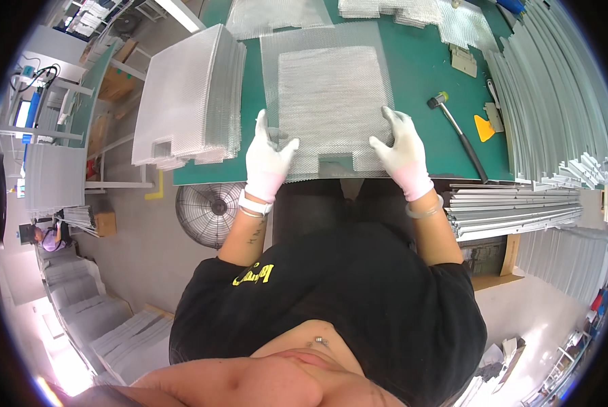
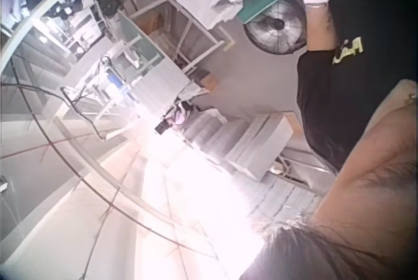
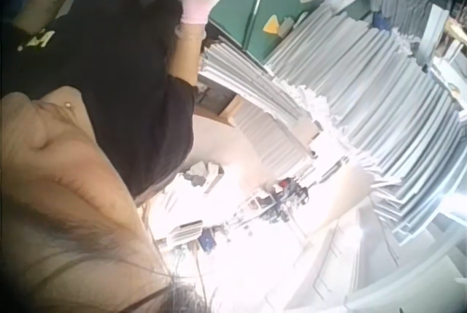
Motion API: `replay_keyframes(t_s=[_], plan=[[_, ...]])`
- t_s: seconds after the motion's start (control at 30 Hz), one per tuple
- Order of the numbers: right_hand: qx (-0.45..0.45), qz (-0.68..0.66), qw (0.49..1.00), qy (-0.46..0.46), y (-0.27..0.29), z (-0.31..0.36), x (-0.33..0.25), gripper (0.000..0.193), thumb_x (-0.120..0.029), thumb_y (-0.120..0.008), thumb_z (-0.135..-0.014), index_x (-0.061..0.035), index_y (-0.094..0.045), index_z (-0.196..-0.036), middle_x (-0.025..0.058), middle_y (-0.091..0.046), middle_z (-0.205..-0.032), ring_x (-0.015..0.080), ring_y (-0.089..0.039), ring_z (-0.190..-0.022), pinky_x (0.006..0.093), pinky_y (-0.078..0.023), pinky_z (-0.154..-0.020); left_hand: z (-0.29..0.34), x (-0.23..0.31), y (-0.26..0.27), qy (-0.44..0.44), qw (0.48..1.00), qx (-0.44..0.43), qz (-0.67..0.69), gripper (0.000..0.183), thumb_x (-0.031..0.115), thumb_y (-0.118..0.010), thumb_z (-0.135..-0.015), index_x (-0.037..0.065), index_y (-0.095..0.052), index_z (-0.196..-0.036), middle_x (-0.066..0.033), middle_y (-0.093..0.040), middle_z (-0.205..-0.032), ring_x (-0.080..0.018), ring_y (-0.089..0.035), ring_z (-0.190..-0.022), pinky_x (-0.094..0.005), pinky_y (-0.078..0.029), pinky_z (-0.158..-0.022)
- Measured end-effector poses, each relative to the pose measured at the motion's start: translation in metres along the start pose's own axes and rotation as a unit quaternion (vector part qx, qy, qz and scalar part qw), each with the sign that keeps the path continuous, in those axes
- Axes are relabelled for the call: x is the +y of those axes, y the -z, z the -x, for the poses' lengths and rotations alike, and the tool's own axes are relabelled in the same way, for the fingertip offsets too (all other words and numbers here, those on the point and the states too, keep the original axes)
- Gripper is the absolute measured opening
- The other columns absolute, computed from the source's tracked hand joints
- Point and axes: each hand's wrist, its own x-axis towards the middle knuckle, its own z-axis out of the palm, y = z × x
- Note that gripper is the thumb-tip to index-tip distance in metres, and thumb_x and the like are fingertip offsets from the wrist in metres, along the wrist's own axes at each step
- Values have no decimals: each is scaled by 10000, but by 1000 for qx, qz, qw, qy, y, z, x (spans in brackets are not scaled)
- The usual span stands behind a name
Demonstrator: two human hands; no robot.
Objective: The person assembles rectangular panels by placing mesh sheets onto metal frames and securing them with a power drill. They repeat this process multiple times, handling mesh sheets, frames, and plastic inserts, and stacking the finished units on the table.
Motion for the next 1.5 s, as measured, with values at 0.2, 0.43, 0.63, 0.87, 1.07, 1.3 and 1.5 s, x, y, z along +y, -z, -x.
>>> replay_keyframes(t_s=[0.2, 0.43, 0.63, 0.87, 1.07, 1.3, 1.5], plan=[[-28, 59, 998, -20, -17, -5, 16, 621, -216, -752, -803, -37, -546, -1361, 203, -558, -1304, 359, -575, -1191, 393, -488, -999, -28, -17, -14, -38, 992, -45, -116, 852, 276, -773, -802, 2, -356, -1492, -165, -649, -1125, -326, -658, -984, -393, -540, -856], [-57, 84, 993, -53, -26, -2, 23, 647, -245, -754, -802, -62, -533, -1382, 201, -525, -1348, 366, -549, -1225, 401, -472, -1027, -21, -32, -27, -69, 988, -29, -138, 738, 288, -752, -817, 31, -443, -1435, -170, -622, -1154, -338, -637, -1054, -401, -534, -889], [-82, 92, 990, -70, -24, -5, 21, 645, -229, -763, -799, -68, -535, -1380, 190, -510, -1352, 367, -559, -1205, 404, -491, -1007, -18, -32, -25, -45, 989, -37, -137, 719, 295, -755, -815, 33, -469, -1420, -160, -618, -1174, -332, -633, -1068, -404, -531, -896], [-124, 149, 976, -96, -19, -14, 12, 638, -272, -770, -812, -89, -542, -1379, 213, -462, -1383, 377, -597, -1149, 403, -512, -982, -23, -24, -21, 5, 986, -77, -145, 755, 320, -780, -792, 51, -471, -1427, -168, -589, -1243, -339, -608, -1122, -407, -511, -940], [-184, 106, 977, 8, 19, -59, 49, 412, -348, -695, -841, -76, -704, -1150, 199, -618, -1192, 356, -612, -1118, 416, -504, -963, -27, -23, -12, -95, 954, -59, -277, 732, 390, -698, -845, 127, -453, -1483, -177, -431, -1481, -429, -386, -1360, -575, -296, -1129], [31, 308, 911, -272, 75, -268, 187, 537, -501, -568, -889, -51, -709, -1145, 233, -691, -1142, 404, -657, -1093, 463, -508, -955, -33, -36, -17, -147, 920, -134, -339, 660, 392, -586, -897, 94, -453, -1470, -166, -365, -1554, -446, -310, -1429, -630, -166, -1174], [-57, 376, 872, -308, 71, -328, 309, 495, -426, -537, -931, -64, -672, -1240, 210, -633, -1301, 394, -605, -1215, 474, -484, -1005, -36, -28, -17, -139, 925, -149, -321, 674, 352, -611, -863, 89, -458, -1465, -173, -365, -1551, -449, -306, -1426, -619, -161, -1182]])
